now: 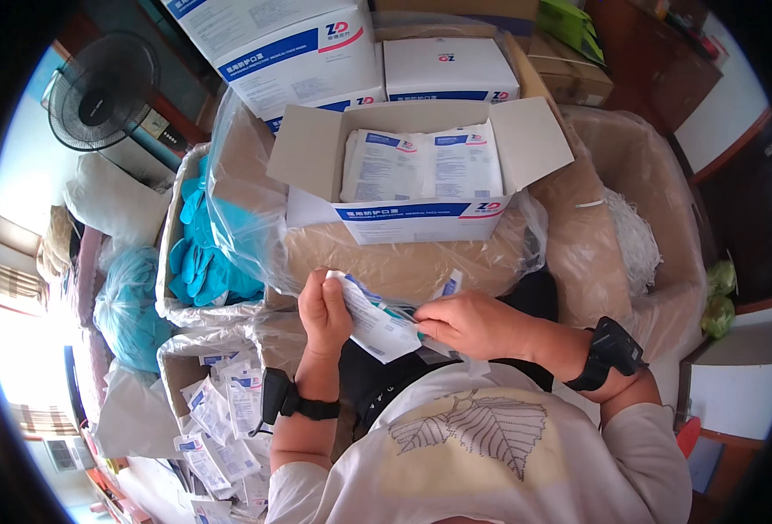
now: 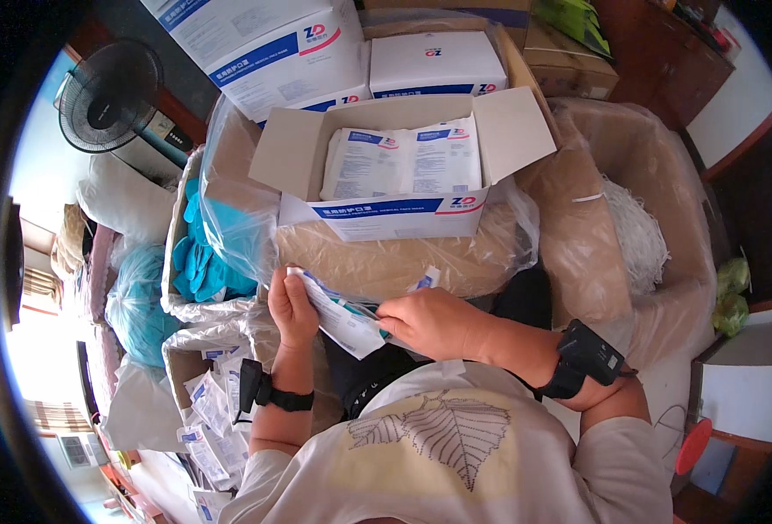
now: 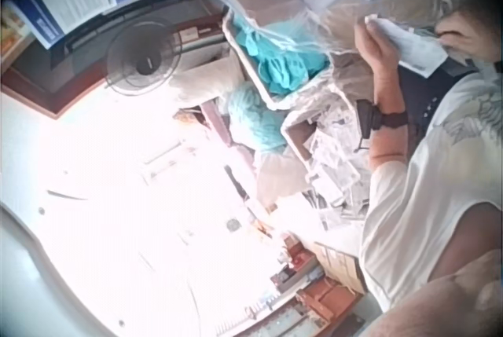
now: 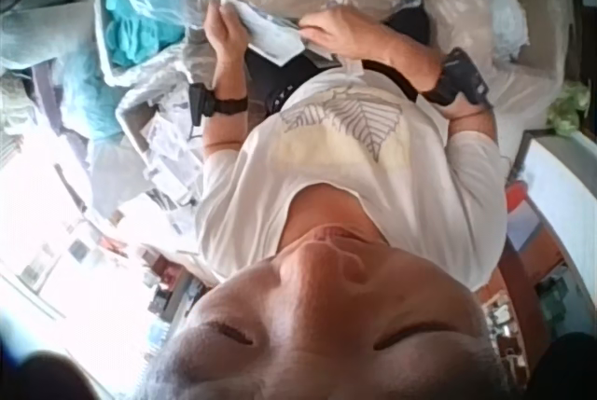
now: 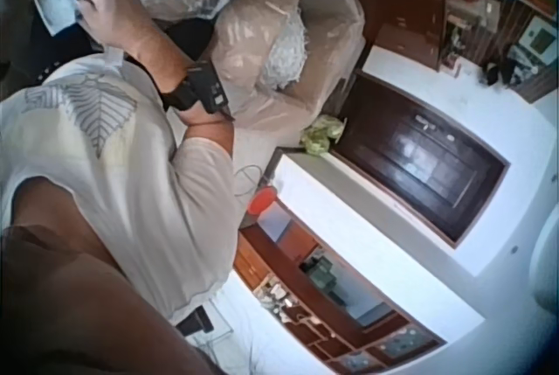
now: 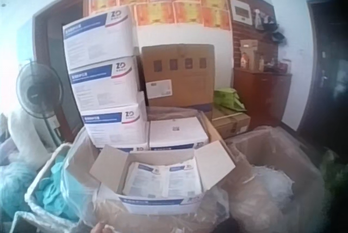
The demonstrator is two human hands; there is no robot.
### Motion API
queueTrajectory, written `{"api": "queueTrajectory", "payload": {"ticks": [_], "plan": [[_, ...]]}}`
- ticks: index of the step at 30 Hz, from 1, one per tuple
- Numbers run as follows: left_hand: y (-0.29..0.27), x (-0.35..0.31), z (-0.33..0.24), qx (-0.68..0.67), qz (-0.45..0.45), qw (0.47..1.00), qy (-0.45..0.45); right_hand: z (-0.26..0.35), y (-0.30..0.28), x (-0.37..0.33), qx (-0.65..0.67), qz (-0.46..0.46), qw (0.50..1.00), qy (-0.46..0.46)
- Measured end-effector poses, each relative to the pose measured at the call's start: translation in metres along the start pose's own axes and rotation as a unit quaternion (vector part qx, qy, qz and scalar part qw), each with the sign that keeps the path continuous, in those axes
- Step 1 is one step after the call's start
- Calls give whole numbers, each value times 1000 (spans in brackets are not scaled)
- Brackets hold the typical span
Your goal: Taking medical masks out of individual plastic packaging and stacking them.
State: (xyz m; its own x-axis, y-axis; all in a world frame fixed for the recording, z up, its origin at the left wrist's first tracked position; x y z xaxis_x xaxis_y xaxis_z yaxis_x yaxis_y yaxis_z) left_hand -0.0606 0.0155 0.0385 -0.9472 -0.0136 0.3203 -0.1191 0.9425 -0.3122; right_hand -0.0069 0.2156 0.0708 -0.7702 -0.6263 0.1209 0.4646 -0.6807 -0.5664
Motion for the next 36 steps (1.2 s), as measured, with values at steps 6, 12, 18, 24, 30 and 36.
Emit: {"api": "queueTrajectory", "payload": {"ticks": [6, 12, 18, 24, 30, 36], "plan": [[-5, -7, 2, 8, -41, 999, 18, -16, 15, 6, 168, -75, 982, 52], [-3, -9, 7, -20, -40, 996, 80, -10, 11, 8, 56, -119, 990, -56], [3, -11, 3, 1, -2, 995, 104, -2, 1, 13, -108, -94, 977, -159], [4, -12, 7, -11, 7, 997, 75, -2, 2, 15, -67, -34, 982, -171], [3, -19, 10, 3, 51, 999, -2, -6, 5, 14, -18, 23, 985, -169], [8, -28, 20, -23, 72, 995, -64, -3, 13, 10, 65, 90, 985, -129]]}}
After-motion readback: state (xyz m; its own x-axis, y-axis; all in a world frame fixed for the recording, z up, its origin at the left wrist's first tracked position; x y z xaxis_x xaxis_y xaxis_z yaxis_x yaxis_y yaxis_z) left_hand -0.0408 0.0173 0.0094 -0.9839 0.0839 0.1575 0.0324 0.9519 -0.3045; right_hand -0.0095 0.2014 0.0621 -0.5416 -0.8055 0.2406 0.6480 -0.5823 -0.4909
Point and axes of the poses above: each hand's wrist, its own x-axis towards the middle knuckle, its own y-axis out of the palm, z = x × y, the point moved 3 cm from there along x, towards the middle knuckle, and after that the axes turned 15 degrees about -y, right-handed, at the moved point
